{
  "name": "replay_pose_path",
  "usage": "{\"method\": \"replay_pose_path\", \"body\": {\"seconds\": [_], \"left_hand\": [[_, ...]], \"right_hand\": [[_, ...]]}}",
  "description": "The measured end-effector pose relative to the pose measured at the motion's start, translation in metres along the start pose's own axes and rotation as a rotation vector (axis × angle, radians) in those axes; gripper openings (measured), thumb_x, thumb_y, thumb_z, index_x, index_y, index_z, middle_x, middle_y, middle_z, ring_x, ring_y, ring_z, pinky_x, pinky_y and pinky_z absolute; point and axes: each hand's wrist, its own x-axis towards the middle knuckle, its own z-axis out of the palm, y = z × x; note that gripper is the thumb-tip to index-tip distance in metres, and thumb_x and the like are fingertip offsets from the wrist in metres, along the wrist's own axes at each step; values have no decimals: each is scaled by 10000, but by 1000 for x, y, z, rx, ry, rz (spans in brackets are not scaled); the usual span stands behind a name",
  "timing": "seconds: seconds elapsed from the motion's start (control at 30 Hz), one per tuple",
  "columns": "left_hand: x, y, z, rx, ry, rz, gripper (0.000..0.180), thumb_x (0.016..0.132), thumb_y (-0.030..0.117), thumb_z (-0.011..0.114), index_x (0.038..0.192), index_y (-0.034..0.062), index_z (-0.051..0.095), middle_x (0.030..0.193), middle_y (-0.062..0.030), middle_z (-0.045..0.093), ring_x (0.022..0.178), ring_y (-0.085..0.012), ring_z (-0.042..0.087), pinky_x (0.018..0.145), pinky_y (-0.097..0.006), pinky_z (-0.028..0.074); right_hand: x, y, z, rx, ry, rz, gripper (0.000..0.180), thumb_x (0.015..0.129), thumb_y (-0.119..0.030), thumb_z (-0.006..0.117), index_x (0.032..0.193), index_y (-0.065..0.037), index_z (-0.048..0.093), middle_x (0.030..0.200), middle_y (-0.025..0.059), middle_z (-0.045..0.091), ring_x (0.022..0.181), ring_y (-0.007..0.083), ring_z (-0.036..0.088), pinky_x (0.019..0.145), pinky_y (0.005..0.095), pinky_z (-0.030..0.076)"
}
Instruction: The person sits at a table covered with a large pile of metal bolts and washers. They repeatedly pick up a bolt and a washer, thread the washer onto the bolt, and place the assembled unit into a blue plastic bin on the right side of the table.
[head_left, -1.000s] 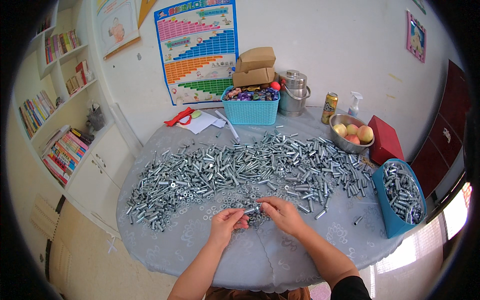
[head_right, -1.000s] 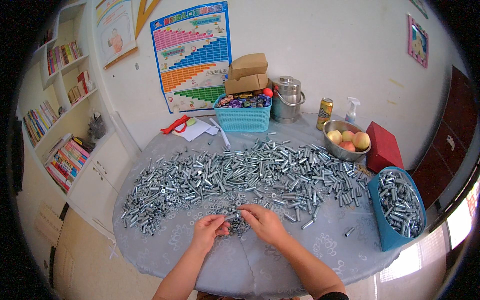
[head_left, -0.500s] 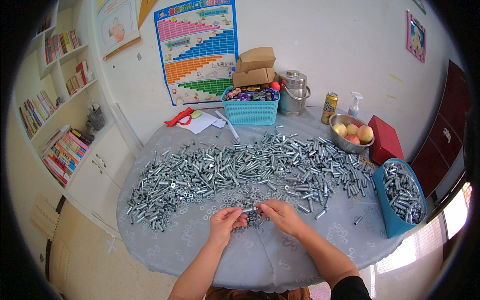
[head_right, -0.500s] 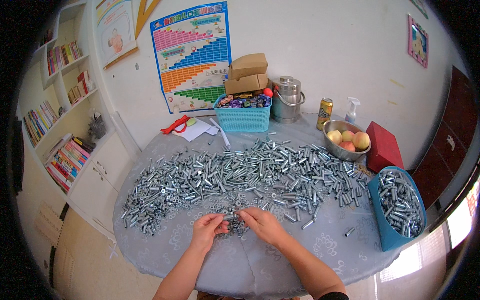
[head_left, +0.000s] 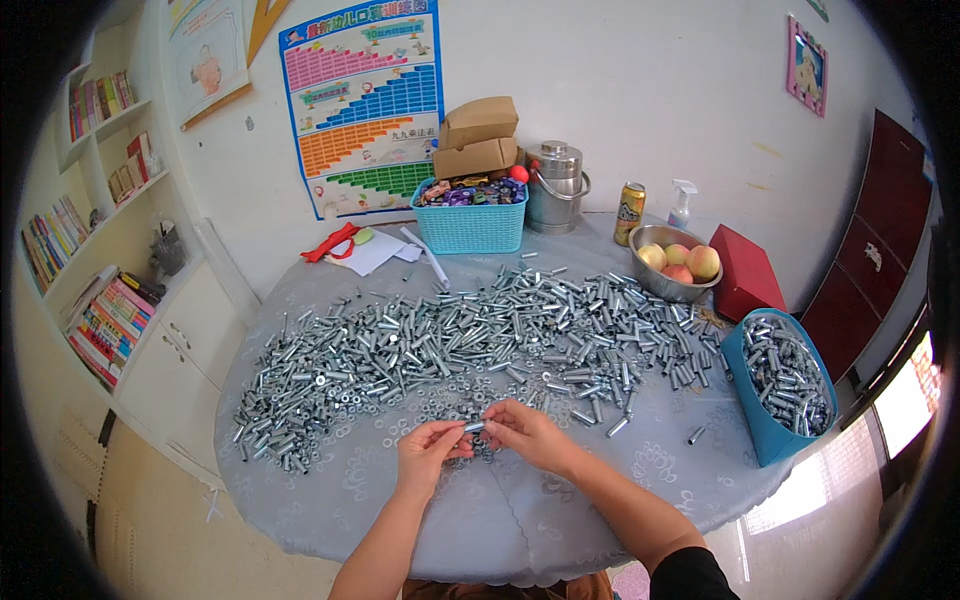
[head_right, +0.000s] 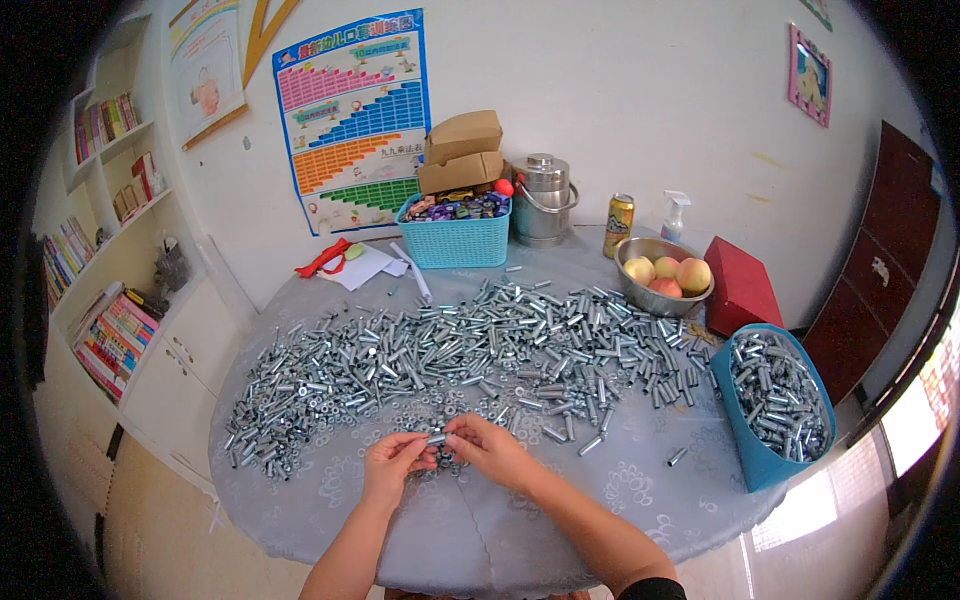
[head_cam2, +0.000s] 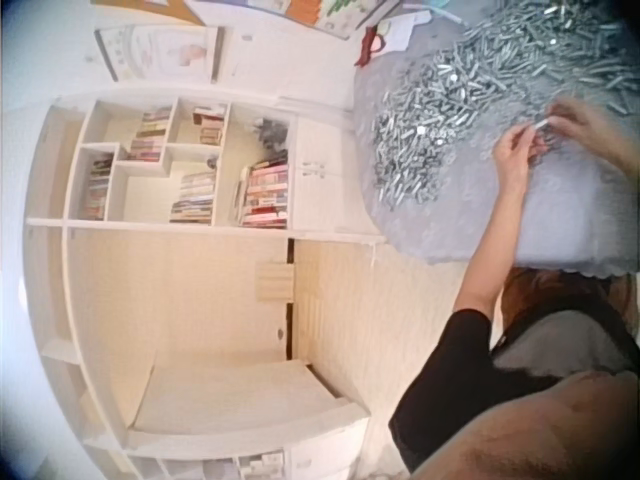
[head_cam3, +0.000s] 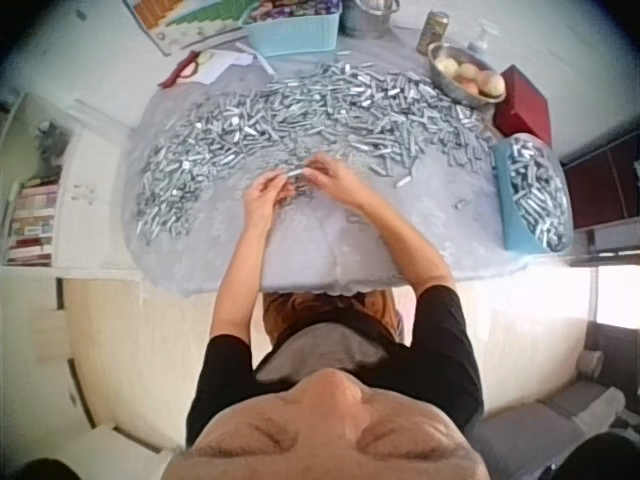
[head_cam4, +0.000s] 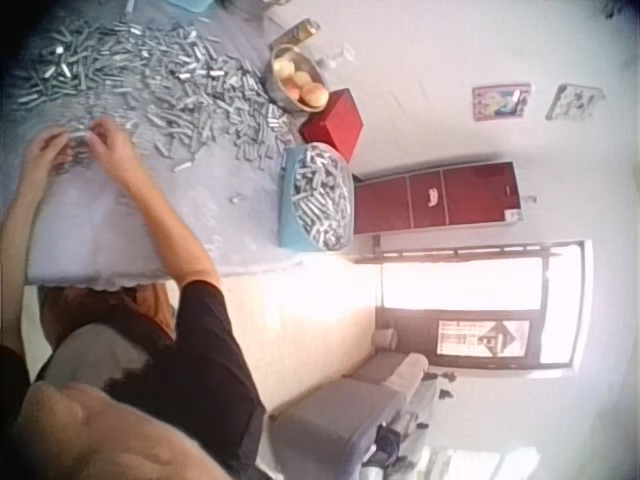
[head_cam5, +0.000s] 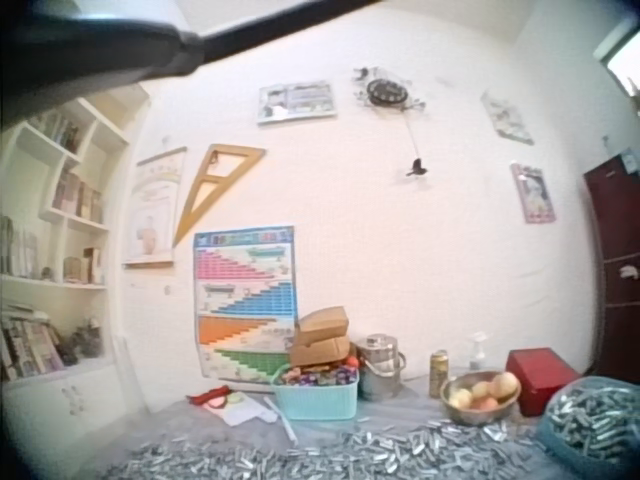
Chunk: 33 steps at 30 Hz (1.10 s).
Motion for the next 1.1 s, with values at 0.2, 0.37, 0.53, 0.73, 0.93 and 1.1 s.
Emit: {"method": "replay_pose_path", "body": {"seconds": [0.2,0.37,0.53,0.73,0.93,1.1], "left_hand": [[0,0,6,46,23,137,149,855,41,553,974,-30,607,837,-129,637,689,-166,623,633,-285,549],[9,0,-13,12,225,142,126,861,52,547,934,-25,614,830,-112,643,641,-116,594,538,-234,512],[10,4,-15,31,291,96,100,857,62,559,895,-13,613,803,-95,638,606,-94,560,510,-226,495],[12,-1,-24,105,341,117,102,851,72,572,905,-1,619,797,-78,643,584,-70,528,487,-205,463],[16,-9,-24,230,319,178,96,847,79,577,895,10,624,792,-50,646,582,-51,511,491,-190,446],[14,-9,-18,287,333,206,96,849,74,573,897,10,625,778,-55,643,594,-54,519,497,-189,448]], "right_hand": [[12,7,-27,66,257,37,197,860,-149,581,1030,-53,558,882,26,606,770,101,564,629,228,453],[15,14,-80,312,801,-26,188,849,-147,583,1015,-63,558,902,35,605,715,104,552,578,239,449],[17,22,-78,91,791,-255,236,853,-84,553,1082,-29,558,981,70,620,780,125,582,648,259,474],[7,6,-61,-975,361,-483,189,695,-53,580,858,-76,672,891,90,640,825,271,590,743,360,467],[4,12,-55,-1114,281,-416,217,670,-85,624,885,-99,652,911,73,603,935,269,534,853,380,388],[7,14,-54,-1094,297,-429,182,701,-100,648,878,-59,631,863,85,611,849,280,561,776,378,426]]}}
